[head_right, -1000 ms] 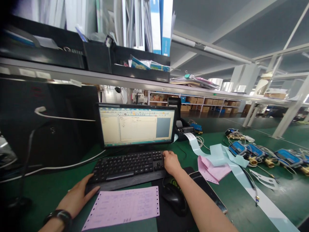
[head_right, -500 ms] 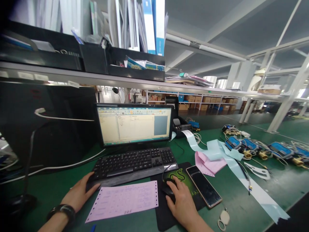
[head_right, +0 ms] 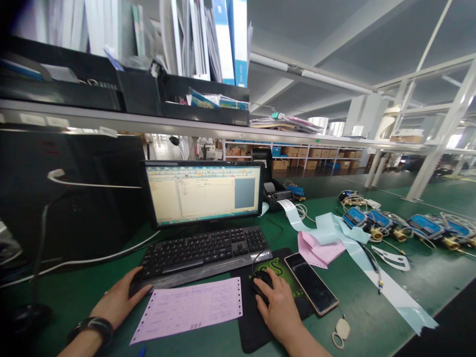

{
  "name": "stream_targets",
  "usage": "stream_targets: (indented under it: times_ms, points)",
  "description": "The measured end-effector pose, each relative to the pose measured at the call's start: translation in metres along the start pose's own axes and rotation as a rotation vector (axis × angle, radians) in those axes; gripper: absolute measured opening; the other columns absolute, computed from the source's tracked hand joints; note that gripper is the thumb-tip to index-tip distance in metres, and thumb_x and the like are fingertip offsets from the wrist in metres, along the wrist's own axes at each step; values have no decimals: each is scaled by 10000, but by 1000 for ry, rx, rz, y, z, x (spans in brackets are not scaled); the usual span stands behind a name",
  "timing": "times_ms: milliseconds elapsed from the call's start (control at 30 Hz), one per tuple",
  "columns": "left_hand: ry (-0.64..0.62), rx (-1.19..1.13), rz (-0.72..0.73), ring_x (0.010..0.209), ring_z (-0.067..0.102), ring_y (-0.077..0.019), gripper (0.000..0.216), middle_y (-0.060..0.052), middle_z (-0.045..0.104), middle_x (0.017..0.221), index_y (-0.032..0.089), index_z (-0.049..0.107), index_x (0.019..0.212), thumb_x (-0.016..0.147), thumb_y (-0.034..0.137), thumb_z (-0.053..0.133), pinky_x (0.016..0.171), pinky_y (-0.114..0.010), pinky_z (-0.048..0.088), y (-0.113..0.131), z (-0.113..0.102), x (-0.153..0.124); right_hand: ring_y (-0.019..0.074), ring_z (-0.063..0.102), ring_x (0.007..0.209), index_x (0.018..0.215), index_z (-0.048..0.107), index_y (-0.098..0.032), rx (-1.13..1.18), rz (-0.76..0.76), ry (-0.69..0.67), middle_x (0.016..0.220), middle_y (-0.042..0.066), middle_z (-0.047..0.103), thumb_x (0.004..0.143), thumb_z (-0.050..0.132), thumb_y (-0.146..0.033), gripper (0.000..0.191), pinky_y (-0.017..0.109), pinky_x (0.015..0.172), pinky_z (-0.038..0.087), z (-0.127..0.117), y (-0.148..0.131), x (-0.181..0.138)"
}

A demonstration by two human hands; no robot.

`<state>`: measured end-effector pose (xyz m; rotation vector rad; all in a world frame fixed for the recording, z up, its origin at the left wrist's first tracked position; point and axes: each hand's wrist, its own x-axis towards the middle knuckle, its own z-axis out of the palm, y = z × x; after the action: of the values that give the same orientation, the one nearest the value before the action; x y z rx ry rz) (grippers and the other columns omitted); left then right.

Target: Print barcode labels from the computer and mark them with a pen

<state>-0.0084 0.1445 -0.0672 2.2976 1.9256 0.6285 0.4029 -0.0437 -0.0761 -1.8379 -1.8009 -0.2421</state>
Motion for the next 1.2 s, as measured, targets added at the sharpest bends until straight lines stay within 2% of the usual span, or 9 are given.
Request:
stream_targets:
  times_ms: [500, 767, 1200]
  points:
    - [12, -8, 2, 1184, 514, -281, 666, -187, 519, 1287, 105, 367, 1334, 824, 532, 354, 999, -412, 414, 1, 1, -1, 288, 491, 1159, 1200, 571, -368, -1, -11, 4, 1345, 85, 438, 810, 545, -260, 406, 479, 957, 432, 4, 3, -1]
    - [9, -29, -18, 1196, 499, -280, 672, -183, 511, 1289, 116, 355, 1337, 814, 537, 381, 1012, -413, 397, -3, 4, -2, 277, 446, 1214, 1249, 522, -363, -1, -65, -17, 1425, 70, 337, 782, 546, -222, 489, 474, 993, 408, 4, 4, -3]
    - [10, -18, -9, 1180, 513, -281, 660, -174, 515, 1287, 130, 372, 1332, 814, 539, 384, 1007, -422, 403, -6, 7, -1, 275, 470, 1182, 1209, 558, -359, 5, -93, 6, 1389, 66, 382, 787, 542, -213, 447, 466, 962, 441, 3, 4, -1]
